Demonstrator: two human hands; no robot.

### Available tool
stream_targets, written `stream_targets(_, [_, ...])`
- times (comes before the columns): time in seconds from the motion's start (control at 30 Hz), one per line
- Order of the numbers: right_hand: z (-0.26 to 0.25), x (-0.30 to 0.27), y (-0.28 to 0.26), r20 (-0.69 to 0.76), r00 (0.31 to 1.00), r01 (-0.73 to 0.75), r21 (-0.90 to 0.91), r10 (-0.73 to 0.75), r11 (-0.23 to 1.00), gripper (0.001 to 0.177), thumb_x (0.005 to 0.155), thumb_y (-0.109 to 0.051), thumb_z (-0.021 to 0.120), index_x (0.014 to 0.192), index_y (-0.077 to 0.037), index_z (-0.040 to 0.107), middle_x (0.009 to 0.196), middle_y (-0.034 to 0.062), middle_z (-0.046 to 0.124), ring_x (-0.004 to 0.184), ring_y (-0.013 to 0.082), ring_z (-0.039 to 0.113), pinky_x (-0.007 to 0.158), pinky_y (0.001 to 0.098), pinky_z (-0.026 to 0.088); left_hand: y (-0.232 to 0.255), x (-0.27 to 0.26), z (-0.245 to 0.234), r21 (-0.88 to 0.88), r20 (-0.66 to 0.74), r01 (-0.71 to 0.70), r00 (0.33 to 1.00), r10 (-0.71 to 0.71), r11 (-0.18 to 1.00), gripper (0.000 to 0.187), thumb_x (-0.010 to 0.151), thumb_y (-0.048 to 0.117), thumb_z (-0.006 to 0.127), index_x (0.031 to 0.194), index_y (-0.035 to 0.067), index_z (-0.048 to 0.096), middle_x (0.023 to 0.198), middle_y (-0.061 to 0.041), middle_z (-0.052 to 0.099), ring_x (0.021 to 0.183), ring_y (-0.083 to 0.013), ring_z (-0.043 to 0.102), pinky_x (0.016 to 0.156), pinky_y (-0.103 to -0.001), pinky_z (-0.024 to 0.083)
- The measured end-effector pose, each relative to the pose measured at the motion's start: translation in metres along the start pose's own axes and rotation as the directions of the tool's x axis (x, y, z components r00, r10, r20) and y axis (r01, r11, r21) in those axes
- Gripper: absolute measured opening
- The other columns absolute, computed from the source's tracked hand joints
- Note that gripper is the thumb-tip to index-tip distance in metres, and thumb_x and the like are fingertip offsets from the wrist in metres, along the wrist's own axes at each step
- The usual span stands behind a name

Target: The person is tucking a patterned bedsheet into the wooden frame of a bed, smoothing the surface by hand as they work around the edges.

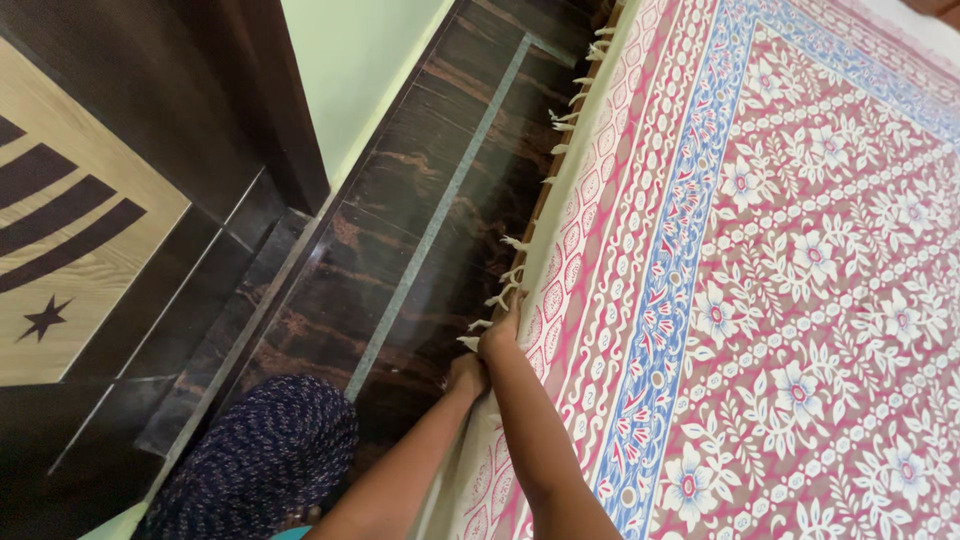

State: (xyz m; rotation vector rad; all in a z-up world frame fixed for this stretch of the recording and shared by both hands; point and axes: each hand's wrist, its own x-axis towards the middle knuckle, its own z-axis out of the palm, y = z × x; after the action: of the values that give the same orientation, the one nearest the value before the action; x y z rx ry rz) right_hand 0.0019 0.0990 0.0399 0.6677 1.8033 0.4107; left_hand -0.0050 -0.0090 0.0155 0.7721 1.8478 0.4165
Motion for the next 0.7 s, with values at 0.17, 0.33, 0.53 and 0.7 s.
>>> stream_targets(0.17, [0.004,-0.002,0.003,-0.075,0.997,-0.024,0.105,0.032,0.994,0.058,0.100,-0.056,0.048,0.142,-0.018,0.060,0.147,0.0060,0.057,0.141,0.0356,0.045,0.116,0.0789,0.013,-0.007,-0.028,-0.030,-0.125,-0.384,-0.381,0.870,0.310,0.916,0.026,0.083,0.017,0.061,0.105,0.007,0.073,0.097,-0.018,0.077,0.093,-0.0376,0.074,0.080,-0.046,0.058])
stream_targets(0.33, [0.020,0.003,-0.003,-0.428,0.904,0.068,0.136,-0.003,0.988,0.033,0.102,-0.031,0.055,0.119,-0.019,0.081,0.121,0.0025,0.077,0.134,0.0297,0.055,0.102,0.0643,0.035,-0.012,-0.010,-0.020,-0.014,-0.142,-0.215,0.967,0.211,0.977,0.023,0.088,0.024,0.067,0.102,0.008,0.078,0.102,-0.021,0.073,0.098,-0.0398,0.071,0.085,-0.048,0.056])
stream_targets(0.53, [0.037,0.012,-0.015,-0.206,0.978,0.020,0.060,-0.007,0.998,0.044,0.106,-0.036,0.044,0.137,-0.017,0.069,0.141,0.0070,0.065,0.139,0.0310,0.048,0.116,0.0627,0.021,-0.042,0.031,0.008,-0.413,0.144,-0.218,0.943,0.300,0.884,0.036,0.087,0.018,0.054,0.113,0.001,0.073,0.112,-0.021,0.076,0.103,-0.0280,0.074,0.089,-0.042,0.055])
stream_targets(0.7, [0.024,0.012,-0.016,-0.061,0.998,0.003,0.132,0.005,0.991,0.063,0.103,-0.046,0.039,0.152,-0.007,0.045,0.160,0.0186,0.031,0.147,0.0396,0.025,0.111,0.0681,0.006,-0.058,0.037,0.029,-0.752,0.504,0.275,0.825,0.254,0.599,0.048,0.095,0.027,0.048,0.127,-0.003,0.068,0.126,-0.021,0.072,0.112,-0.0330,0.065,0.098,-0.042,0.051])
